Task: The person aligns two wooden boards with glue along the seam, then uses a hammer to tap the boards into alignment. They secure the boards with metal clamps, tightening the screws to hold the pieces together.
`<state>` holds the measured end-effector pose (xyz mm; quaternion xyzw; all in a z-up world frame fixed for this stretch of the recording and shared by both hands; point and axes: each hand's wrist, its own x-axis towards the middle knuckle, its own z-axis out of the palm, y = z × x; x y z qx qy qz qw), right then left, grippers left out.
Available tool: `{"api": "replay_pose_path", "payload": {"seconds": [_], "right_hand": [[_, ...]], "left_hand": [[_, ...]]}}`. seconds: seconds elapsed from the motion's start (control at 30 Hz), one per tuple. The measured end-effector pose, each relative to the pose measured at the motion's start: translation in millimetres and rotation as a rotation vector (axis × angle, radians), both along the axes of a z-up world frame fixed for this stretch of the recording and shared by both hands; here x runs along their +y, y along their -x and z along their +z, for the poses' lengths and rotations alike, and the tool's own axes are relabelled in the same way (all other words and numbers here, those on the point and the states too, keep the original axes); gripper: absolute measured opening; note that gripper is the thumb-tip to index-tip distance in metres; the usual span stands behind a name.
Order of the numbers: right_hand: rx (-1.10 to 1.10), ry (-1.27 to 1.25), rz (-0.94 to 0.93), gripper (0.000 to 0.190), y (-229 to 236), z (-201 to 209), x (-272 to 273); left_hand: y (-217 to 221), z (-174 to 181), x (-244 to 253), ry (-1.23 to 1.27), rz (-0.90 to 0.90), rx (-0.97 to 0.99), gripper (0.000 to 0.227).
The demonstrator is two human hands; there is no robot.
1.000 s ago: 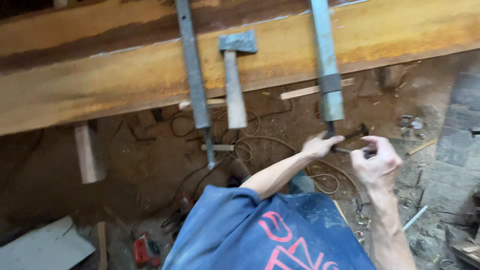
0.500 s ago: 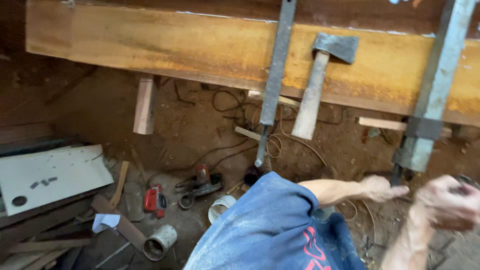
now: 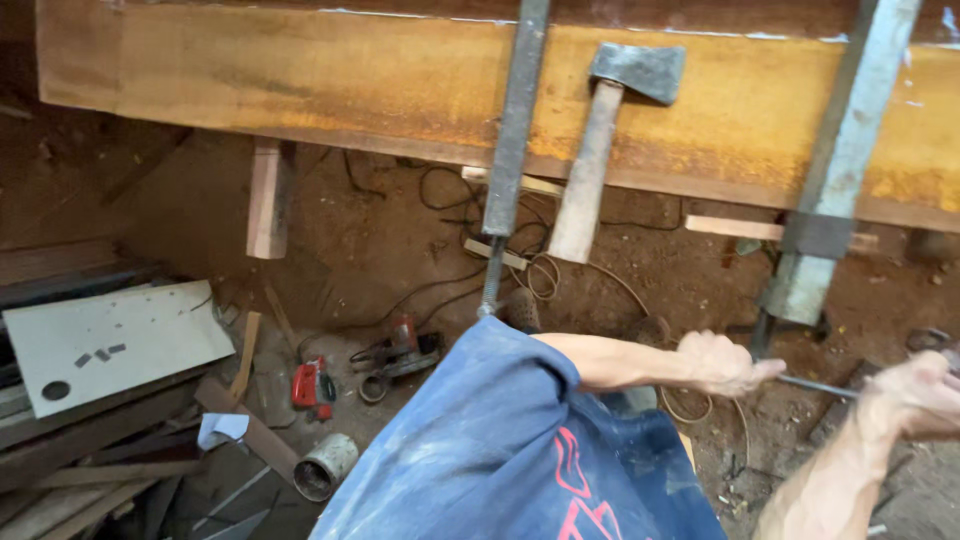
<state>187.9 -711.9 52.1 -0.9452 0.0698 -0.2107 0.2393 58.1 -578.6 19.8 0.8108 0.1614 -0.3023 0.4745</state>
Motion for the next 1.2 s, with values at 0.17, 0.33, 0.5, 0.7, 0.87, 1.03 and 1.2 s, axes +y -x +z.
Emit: {"api": "replay_pose_path", "payload": {"seconds": [0.17, 0.33, 0.5, 0.7, 0.87, 1.03, 1.2], "right_hand": [[0.026, -0.041, -0.036, 0.018, -16, -7, -17], [0.053, -0.097, -0.114, 0.022, -20, -22, -28], [0.125, -0.143, -0.168, 0.025, -22, -23, -22], [0.385, -0.304, -0.218, 0.033, -29, -16, -15], [0.354, -0.333, -0.127, 0.033, -25, -33, -28], [0.258, -0.305, 0.021, 0.033, -34, -48, -46], [-0.012, -0.344, 0.131, 0.035, -5, -14, -31]], "left_hand": [[3, 16, 13, -0.038, -0.167, -0.011, 0.092], [7, 24, 17, 0.094, -0.076, -0.004, 0.086], [13, 34, 9, 0.004, 0.022, -0.046, 0.080], [5, 46, 2, -0.163, 0.030, -0.020, 0.080], [11, 57, 0, -0.209, 0.050, -0.036, 0.079], [41, 69, 20, -0.316, 0.314, -0.508, 0.069], [126, 88, 71, -0.301, 0.624, -0.729, 0.033]]}}
